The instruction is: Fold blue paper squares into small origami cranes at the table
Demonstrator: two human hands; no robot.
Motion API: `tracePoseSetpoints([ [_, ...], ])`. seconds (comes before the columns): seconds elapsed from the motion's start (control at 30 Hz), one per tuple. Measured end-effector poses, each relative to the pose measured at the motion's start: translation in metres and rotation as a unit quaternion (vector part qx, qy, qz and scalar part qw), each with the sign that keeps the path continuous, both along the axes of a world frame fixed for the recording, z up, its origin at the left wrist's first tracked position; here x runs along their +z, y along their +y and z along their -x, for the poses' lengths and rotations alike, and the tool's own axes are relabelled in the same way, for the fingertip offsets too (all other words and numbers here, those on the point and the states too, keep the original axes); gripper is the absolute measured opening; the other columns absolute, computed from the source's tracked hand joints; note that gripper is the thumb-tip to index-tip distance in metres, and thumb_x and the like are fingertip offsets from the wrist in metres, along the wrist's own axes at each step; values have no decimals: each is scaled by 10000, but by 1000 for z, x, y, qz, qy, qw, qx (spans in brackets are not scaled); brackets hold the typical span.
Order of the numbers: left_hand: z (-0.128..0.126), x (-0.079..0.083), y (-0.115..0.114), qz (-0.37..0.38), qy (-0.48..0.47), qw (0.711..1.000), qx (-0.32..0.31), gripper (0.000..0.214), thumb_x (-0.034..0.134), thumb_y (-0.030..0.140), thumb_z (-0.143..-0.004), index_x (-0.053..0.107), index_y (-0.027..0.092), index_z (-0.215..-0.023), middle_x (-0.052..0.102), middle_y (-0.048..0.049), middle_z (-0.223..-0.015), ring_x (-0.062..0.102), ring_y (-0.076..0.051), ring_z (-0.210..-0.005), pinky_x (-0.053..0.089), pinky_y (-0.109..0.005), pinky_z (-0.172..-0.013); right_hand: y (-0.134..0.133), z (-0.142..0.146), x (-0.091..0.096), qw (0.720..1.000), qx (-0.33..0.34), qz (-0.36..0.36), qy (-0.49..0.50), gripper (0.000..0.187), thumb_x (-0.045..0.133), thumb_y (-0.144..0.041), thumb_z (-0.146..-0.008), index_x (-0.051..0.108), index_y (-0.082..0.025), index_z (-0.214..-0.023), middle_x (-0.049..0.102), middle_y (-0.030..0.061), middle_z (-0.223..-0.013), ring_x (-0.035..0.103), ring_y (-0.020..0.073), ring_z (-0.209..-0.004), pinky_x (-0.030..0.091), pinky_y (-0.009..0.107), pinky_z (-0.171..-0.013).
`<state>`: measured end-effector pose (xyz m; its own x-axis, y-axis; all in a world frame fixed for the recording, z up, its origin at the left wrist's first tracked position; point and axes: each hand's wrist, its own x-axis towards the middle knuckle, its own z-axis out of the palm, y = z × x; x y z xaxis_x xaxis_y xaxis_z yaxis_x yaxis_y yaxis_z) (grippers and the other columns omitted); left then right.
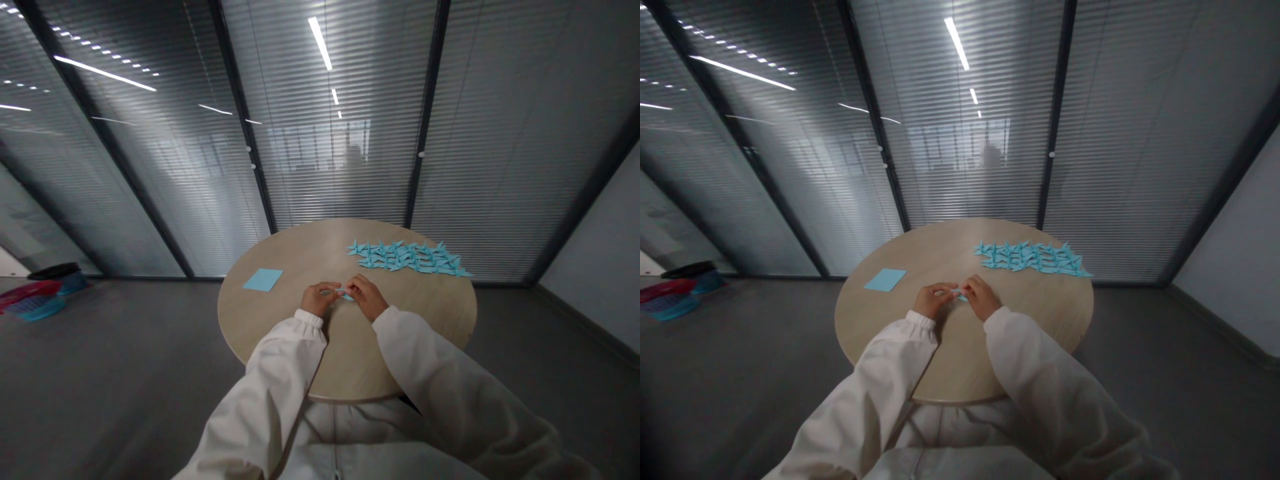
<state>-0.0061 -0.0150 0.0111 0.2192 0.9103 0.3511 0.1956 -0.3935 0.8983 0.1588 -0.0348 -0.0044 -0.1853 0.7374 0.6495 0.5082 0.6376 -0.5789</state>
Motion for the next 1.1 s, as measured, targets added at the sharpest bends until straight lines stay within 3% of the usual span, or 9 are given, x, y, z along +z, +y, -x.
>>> tracePoseSetpoints([
  [0.27,1,1,2,-49,-39,998,19,210,723,337,-554,647,152,-614,615,-54,-773,577,-168,-775,483,-284,-713,3,0,0,999,19,31,31,90,517,-251,-820,571,-185,-792,542,6,-765,521,127,-709,414,246,-668],
  [0.4,-1,-2,3,23,-92,995,-12,281,694,381,-583,600,132,-673,573,-24,-713,554,-128,-659,495,-258,-589,6,0,-5,996,20,71,46,70,530,-229,-803,580,-180,-805,567,7,-770,541,127,-718,422,245,-669],
  [0.53,-3,-3,3,116,-98,987,-50,384,739,418,-521,572,126,-706,566,8,-606,549,-107,-557,491,-251,-558,4,0,-5,998,1,50,33,64,543,-221,-794,590,-179,-782,568,9,-763,538,124,-708,426,247,-668],
  [0.67,-1,-2,4,126,-69,988,-58,394,778,400,-471,602,113,-676,588,-3,-573,544,-99,-520,460,-214,-520,5,0,-5,998,-1,42,37,60,573,-231,-773,602,-178,-775,576,7,-753,546,123,-692,434,246,-653],
  [0.87,1,2,2,114,-151,982,-17,421,781,419,-466,642,114,-721,629,-19,-639,588,-131,-585,509,-265,-595,5,-1,-3,996,-24,39,78,71,604,-209,-733,587,-182,-797,579,10,-776,551,127,-685,454,257,-648],
  [1.1,1,6,0,84,-154,985,6,387,768,392,-510,666,116,-762,679,-53,-723,623,-154,-654,516,-302,-707,-1,-2,5,997,-45,1,62,24,616,-199,-733,610,-194,-710,572,29,-775,545,156,-740,444,277,-660],
])
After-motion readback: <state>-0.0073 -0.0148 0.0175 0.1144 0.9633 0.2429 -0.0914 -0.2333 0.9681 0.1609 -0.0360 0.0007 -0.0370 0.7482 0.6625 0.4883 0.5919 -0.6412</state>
